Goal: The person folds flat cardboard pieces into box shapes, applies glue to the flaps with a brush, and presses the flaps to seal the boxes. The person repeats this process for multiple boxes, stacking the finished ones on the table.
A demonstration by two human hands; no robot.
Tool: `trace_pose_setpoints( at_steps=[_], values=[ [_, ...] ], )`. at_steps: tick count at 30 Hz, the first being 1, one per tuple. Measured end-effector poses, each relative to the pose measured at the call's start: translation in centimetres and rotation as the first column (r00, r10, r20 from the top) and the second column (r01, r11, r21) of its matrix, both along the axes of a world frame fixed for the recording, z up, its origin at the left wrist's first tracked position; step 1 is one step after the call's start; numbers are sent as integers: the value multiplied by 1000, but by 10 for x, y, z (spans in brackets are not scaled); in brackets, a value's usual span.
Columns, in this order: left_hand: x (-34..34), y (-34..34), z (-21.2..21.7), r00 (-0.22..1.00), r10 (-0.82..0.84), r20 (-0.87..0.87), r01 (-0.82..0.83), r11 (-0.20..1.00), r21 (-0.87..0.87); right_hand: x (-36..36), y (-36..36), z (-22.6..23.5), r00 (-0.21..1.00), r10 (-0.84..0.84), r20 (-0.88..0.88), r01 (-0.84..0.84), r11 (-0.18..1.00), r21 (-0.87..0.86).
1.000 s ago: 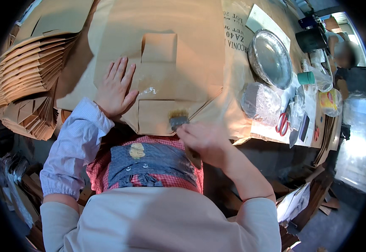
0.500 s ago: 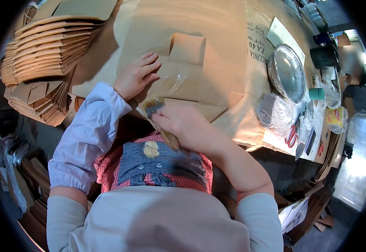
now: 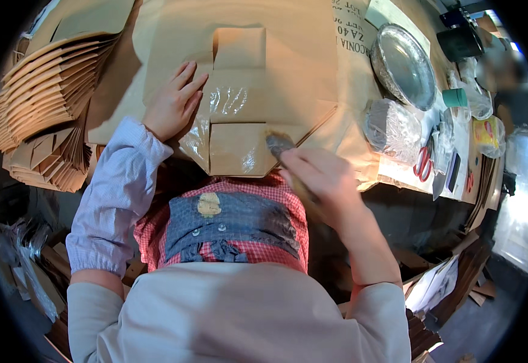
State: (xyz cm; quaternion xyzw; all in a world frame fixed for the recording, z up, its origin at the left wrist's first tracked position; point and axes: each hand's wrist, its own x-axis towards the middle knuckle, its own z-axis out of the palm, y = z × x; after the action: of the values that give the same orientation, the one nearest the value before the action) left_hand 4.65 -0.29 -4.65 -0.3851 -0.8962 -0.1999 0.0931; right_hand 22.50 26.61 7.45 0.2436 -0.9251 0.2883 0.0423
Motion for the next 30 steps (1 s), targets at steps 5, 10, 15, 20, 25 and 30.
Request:
trace_pose_setpoints(
  at_steps=[5, 10, 15, 20, 25, 30],
  values=[
    [-1, 4, 7, 1000, -20, 14, 20, 1000, 7, 12, -32, -42, 977, 157, 142, -116, 959, -258],
    [0, 4, 12, 998, -22, -54, 23, 1000, 18, -27, -8, -4, 888, 272, 370, 20, 782, -623],
    [5, 1, 24, 1000, -2, -28, 0, 998, -56, -112, 28, -2, 843, -326, 427, 533, 612, -585],
    [-2, 11, 23, 999, -34, -11, 33, 999, -40, -187, 43, -47, 758, -394, 519, 621, 680, -389],
    [2, 5, 28, 999, -14, 44, 12, 999, 48, -225, 32, -38, 824, -430, 369, 512, 844, -160],
    [4, -2, 14, 984, 78, 158, -109, 974, 198, -185, -38, -24, 857, -258, 446, 513, 510, -691]
  ],
)
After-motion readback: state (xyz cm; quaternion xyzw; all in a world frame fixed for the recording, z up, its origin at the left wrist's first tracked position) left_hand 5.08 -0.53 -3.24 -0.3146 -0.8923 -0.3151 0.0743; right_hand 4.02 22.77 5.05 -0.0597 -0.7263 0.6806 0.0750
